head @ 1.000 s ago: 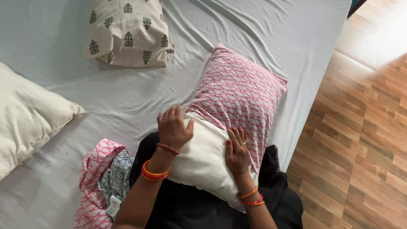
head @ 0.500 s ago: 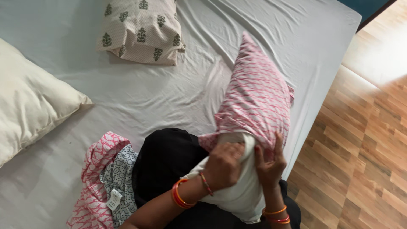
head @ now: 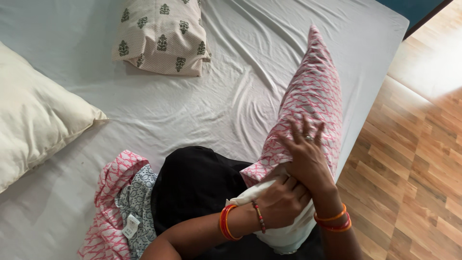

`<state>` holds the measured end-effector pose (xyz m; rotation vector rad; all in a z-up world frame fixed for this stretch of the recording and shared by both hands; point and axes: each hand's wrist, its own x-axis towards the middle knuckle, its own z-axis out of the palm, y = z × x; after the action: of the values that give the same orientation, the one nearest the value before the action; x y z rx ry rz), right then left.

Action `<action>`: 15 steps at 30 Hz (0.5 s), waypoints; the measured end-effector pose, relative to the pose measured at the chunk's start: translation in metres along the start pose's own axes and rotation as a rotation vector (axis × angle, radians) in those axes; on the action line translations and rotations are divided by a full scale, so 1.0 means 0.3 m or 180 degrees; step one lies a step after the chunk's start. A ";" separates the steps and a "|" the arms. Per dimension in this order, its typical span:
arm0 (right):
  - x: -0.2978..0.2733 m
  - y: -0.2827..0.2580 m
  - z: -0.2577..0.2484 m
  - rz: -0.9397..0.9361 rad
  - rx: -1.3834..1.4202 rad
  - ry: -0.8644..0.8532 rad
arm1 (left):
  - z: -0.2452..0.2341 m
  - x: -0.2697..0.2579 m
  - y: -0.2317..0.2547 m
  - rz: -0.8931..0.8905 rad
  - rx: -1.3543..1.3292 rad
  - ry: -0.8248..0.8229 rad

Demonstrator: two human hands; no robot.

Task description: The person inserts a white pillow into a pink and white patterned pillowcase. They align the corners, pull the fabric over the pillow, and smooth the surface to fit the case properly.

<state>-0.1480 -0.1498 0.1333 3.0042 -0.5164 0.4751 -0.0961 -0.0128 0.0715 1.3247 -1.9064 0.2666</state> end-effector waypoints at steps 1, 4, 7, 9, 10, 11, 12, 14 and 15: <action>0.011 -0.003 0.003 -0.0083 0.0113 -0.0045 | 0.002 0.001 0.001 -0.0010 -0.0030 -0.0021; 0.028 0.012 0.042 -0.0303 0.0458 -0.0124 | -0.006 -0.014 -0.011 -0.0133 -0.0294 0.0017; -0.019 0.024 0.083 -0.0342 0.0788 0.0082 | -0.009 -0.060 -0.022 -0.0180 -0.0134 0.0406; -0.067 0.009 0.121 -0.0215 0.0926 0.0481 | 0.020 -0.108 -0.036 -0.0192 0.0078 0.0669; -0.097 -0.001 0.137 -0.0014 0.1119 0.0558 | 0.046 -0.134 -0.059 -0.0203 0.0149 0.0750; -0.129 -0.017 0.153 0.0189 0.1309 0.0636 | 0.078 -0.164 -0.086 -0.0212 0.0220 0.0831; -0.165 -0.038 0.165 0.0393 0.1498 0.0714 | 0.113 -0.198 -0.111 -0.0272 0.0127 0.0745; -0.244 -0.131 0.190 0.0624 0.0753 0.0650 | 0.186 -0.254 -0.161 -0.0360 0.0054 0.0571; -0.271 -0.172 0.196 0.0545 0.1080 0.0825 | 0.220 -0.283 -0.167 -0.0417 0.0084 0.0471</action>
<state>-0.1867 -0.0818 0.0521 3.1468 -0.7402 1.0466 -0.0716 -0.0125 -0.0445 1.4015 -1.6913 0.3153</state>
